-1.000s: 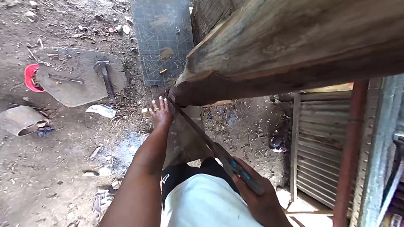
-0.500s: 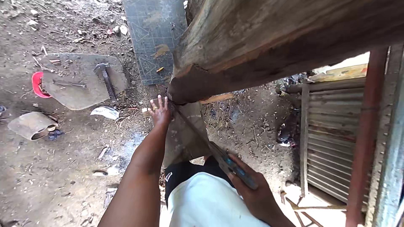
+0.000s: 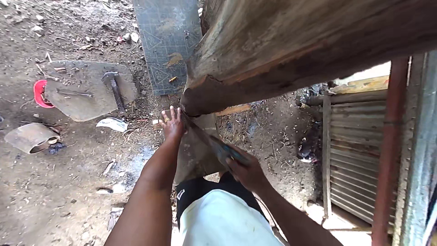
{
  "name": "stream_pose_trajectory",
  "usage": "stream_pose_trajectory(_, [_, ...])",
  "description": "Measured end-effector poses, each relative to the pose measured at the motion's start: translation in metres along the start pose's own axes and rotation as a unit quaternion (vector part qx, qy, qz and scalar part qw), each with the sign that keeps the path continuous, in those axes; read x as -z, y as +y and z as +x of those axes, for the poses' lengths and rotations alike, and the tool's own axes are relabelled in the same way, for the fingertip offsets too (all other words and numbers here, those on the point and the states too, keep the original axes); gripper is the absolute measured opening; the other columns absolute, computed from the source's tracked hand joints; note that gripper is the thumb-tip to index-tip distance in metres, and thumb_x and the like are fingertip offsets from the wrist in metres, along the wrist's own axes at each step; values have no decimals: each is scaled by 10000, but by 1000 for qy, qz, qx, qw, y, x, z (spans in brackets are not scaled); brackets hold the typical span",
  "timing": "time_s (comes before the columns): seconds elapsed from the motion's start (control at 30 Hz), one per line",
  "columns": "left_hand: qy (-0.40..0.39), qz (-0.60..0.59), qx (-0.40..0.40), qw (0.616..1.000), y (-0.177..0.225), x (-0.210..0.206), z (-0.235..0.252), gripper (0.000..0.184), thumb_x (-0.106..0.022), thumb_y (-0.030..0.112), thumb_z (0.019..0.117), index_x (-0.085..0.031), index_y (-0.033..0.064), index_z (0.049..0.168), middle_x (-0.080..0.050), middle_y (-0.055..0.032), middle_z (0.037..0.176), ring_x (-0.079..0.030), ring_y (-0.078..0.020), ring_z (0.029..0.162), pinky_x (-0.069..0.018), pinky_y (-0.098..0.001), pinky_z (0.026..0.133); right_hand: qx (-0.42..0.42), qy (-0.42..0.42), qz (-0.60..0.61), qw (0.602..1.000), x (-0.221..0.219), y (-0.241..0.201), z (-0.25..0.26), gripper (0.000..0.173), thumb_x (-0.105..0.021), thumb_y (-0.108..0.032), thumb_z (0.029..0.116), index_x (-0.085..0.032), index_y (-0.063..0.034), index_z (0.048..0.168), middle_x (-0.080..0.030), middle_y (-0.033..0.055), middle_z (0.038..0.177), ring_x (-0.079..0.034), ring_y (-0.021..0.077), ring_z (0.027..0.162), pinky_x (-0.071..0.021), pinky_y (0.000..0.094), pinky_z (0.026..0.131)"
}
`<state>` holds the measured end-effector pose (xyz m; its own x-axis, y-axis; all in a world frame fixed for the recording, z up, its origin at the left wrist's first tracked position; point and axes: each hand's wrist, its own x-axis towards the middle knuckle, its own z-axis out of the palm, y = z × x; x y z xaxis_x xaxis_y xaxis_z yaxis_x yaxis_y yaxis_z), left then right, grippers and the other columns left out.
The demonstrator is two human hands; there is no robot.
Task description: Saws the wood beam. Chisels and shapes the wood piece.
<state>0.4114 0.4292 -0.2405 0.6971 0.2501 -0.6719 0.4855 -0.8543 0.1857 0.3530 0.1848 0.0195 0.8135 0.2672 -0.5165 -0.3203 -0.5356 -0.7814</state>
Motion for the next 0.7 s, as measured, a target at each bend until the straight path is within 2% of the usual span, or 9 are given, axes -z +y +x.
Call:
stream_pose_trajectory(0.1, [3, -12, 2, 1000, -1, 7, -3, 1335, -953, 416, 667, -88, 295, 1676, 82, -76, 1745, -8, -519, 1559, -173, -822, 1132, 19, -16, -34, 999, -5, 2, 25, 481, -649, -185, 989, -579, -97, 1457, -725, 49, 1194, -700, 108, 795, -617, 317, 681])
stream_pose_trajectory(0.17, [0, -13, -1, 1000, -2, 3, -6, 1315, -947, 418, 674, -102, 298, 1675, 71, -63, 1747, -12, -510, 1562, -170, -821, 1133, 24, -15, -52, 998, 13, -5, -10, 485, -647, -175, 999, -566, -97, 1471, -720, 27, 1242, -715, 87, 876, -631, 299, 759])
stream_pose_trajectory(0.3, [0, -21, 6, 1000, 0, 4, -5, 1321, -957, 393, 667, -104, 317, 1673, 71, -57, 1747, -5, -515, 1560, -160, -823, 1130, -22, 19, -17, 999, 31, -19, -43, 487, -653, -143, 979, -582, -105, 1459, -734, 38, 1042, -614, 116, 586, -550, 295, 484])
stream_pose_trajectory(0.33, [1, -22, 6, 1000, 0, 7, -3, 1312, -954, 383, 670, -111, 313, 1673, 64, -60, 1748, -6, -518, 1558, -157, -823, 1129, -14, 17, -14, 1000, 23, -17, -26, 478, -652, -141, 977, -590, -99, 1449, -730, 48, 1013, -609, 120, 584, -542, 301, 480])
stream_pose_trajectory(0.43, [3, -26, 6, 1000, -2, 4, -6, 1293, -952, 373, 675, -130, 311, 1672, 46, -60, 1749, -13, -517, 1558, -175, -823, 1124, 17, -23, -72, 997, -15, -5, 36, 467, -637, -170, 989, -589, -108, 1450, -732, 48, 1180, -709, 110, 819, -622, 318, 701])
stream_pose_trajectory(0.5, [21, -49, -1, 999, -5, 8, -5, 1257, -952, 349, 676, -182, 290, 1667, 20, -74, 1749, -32, -528, 1554, -165, -835, 1117, 3, -28, -76, 997, -19, -9, 48, 478, -642, -197, 987, -586, -133, 1458, -725, 54, 1151, -688, 128, 757, -600, 331, 640])
stream_pose_trajectory(0.6, [14, -54, -6, 998, -5, 9, -7, 1230, -940, 331, 698, -185, 283, 1667, 22, -63, 1750, -31, -519, 1558, -153, -833, 1122, 11, -12, -77, 997, 20, -16, -10, 491, -650, -176, 990, -569, -111, 1470, -728, 32, 1194, -703, 116, 796, -623, 322, 669])
stream_pose_trajectory(0.67, [6, -50, -1, 999, -3, 9, -8, 1224, -929, 323, 708, -172, 287, 1669, 24, -59, 1750, -41, -520, 1556, -162, -829, 1122, 3, 7, -76, 997, 34, -23, -38, 485, -654, -174, 984, -582, -114, 1460, -735, 21, 1114, -657, 109, 665, -584, 301, 547])
stream_pose_trajectory(0.7, [5, -46, 2, 999, -2, 11, -8, 1225, -928, 314, 709, -167, 290, 1670, 24, -57, 1750, -45, -519, 1556, -167, -826, 1121, 8, 11, -71, 997, 31, -25, -33, 480, -655, -165, 982, -589, -110, 1454, -736, 21, 1110, -651, 107, 655, -578, 298, 538])
